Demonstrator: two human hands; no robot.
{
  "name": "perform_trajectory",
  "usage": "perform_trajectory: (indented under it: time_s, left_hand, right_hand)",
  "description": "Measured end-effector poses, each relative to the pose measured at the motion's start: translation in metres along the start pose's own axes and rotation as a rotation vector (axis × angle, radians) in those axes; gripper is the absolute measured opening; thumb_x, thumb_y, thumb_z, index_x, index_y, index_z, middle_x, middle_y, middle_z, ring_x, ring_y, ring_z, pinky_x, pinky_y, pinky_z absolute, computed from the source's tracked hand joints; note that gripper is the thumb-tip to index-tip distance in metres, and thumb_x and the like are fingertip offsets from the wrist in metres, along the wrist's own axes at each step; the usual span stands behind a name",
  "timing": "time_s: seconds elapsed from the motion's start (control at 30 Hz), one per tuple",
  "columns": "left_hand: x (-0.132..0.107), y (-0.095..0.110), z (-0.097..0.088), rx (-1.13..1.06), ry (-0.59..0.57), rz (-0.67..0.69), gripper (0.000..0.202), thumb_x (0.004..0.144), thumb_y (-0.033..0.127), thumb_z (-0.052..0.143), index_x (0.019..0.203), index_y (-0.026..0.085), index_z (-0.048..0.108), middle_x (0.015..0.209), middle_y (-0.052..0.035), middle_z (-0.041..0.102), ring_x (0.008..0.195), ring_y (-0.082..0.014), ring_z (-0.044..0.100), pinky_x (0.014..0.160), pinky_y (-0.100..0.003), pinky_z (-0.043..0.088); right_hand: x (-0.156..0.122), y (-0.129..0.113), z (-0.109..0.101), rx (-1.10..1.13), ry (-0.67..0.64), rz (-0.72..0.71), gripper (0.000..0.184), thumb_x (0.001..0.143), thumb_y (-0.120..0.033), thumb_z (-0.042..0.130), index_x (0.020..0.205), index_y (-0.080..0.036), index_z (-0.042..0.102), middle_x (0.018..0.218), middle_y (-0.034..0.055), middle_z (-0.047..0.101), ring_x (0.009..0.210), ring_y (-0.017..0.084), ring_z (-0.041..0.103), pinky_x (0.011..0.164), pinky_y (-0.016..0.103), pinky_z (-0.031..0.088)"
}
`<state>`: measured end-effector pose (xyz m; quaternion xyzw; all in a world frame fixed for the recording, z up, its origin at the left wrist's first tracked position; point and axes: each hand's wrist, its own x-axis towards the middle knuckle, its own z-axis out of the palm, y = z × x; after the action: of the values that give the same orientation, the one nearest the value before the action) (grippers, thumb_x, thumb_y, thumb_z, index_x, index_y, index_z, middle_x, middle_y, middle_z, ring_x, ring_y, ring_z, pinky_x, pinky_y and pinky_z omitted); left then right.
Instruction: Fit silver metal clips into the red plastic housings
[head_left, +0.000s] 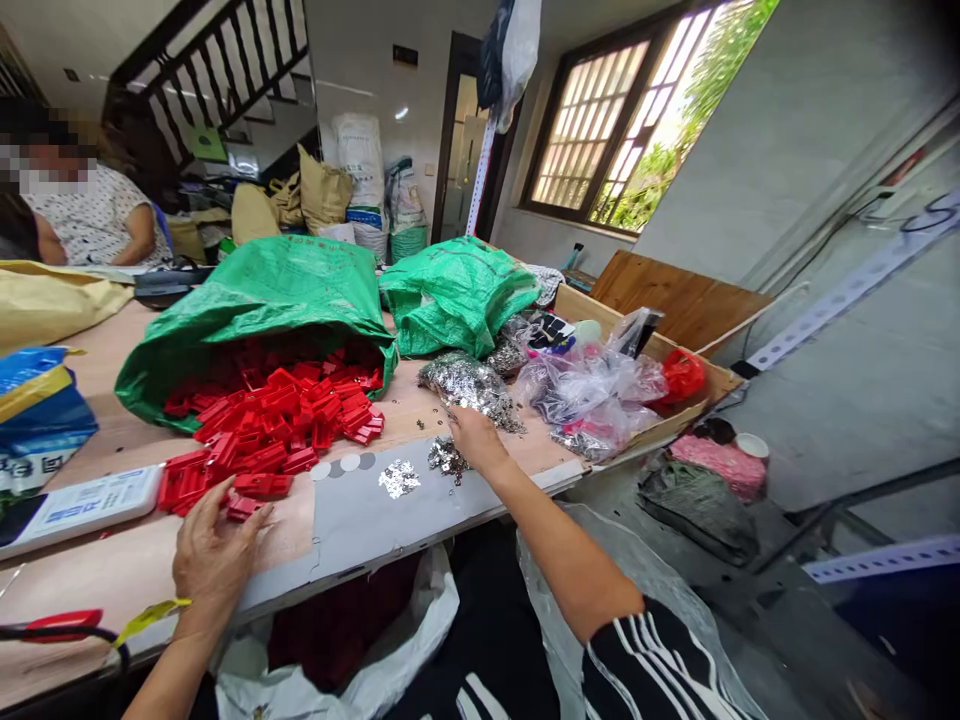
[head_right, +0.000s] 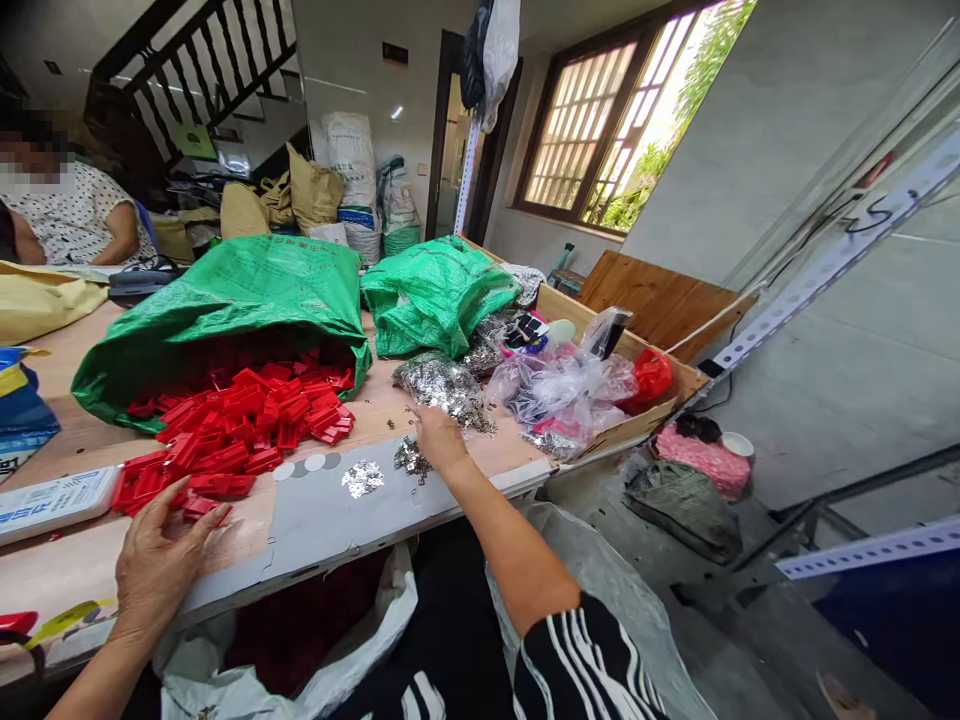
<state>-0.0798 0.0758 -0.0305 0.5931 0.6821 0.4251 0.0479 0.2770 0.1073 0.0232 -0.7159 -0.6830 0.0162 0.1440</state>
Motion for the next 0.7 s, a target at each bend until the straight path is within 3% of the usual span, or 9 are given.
perform_trajectory:
  time_s: [0.1, 0.2, 0.3, 0.7]
  left_hand:
    - [0.001, -0.003, 0.002, 0.000, 0.008, 0.007, 0.058, 0.074, 0.048, 0.058, 0.122, 0.016, 0.056, 0.118, -0.0135, 0.061, 0.110, -0.0311, 0.056, 0.099, -0.045, 0.042]
    - [0.001, -0.005, 0.004, 0.000, 0.017, 0.003, 0.058, 0.074, 0.048, 0.058, 0.122, 0.016, 0.056, 0.120, -0.0130, 0.061, 0.112, -0.0305, 0.055, 0.100, -0.045, 0.041]
    - [0.001, -0.006, 0.005, 0.000, 0.019, 0.000, 0.057, 0.074, 0.047, 0.058, 0.122, 0.016, 0.056, 0.121, -0.0129, 0.060, 0.114, -0.0302, 0.053, 0.101, -0.044, 0.040]
    - [0.001, -0.005, 0.004, -0.014, 0.016, 0.014, 0.058, 0.074, 0.048, 0.056, 0.122, 0.016, 0.056, 0.121, -0.0132, 0.060, 0.114, -0.0296, 0.053, 0.101, -0.043, 0.040]
  right_hand:
    - [0.025, -0.008, 0.009, -0.091, -0.102, 0.034, 0.020, 0.088, -0.013, 0.051, 0.104, -0.010, 0.063, 0.101, 0.0144, 0.065, 0.094, 0.023, 0.062, 0.083, 0.035, 0.048]
    - [0.039, -0.013, 0.019, -0.163, -0.172, 0.061, 0.025, 0.090, -0.026, 0.056, 0.110, -0.011, 0.059, 0.109, 0.0109, 0.061, 0.095, 0.020, 0.061, 0.083, 0.039, 0.050]
    - [0.046, -0.012, 0.024, -0.196, -0.208, 0.057, 0.032, 0.090, -0.033, 0.055, 0.116, -0.014, 0.055, 0.116, 0.0086, 0.058, 0.098, 0.020, 0.059, 0.084, 0.040, 0.051]
    - [0.063, 0.009, 0.019, -0.199, -0.327, -0.023, 0.028, 0.091, -0.032, 0.054, 0.115, -0.017, 0.056, 0.116, 0.0078, 0.058, 0.098, 0.019, 0.059, 0.083, 0.039, 0.051]
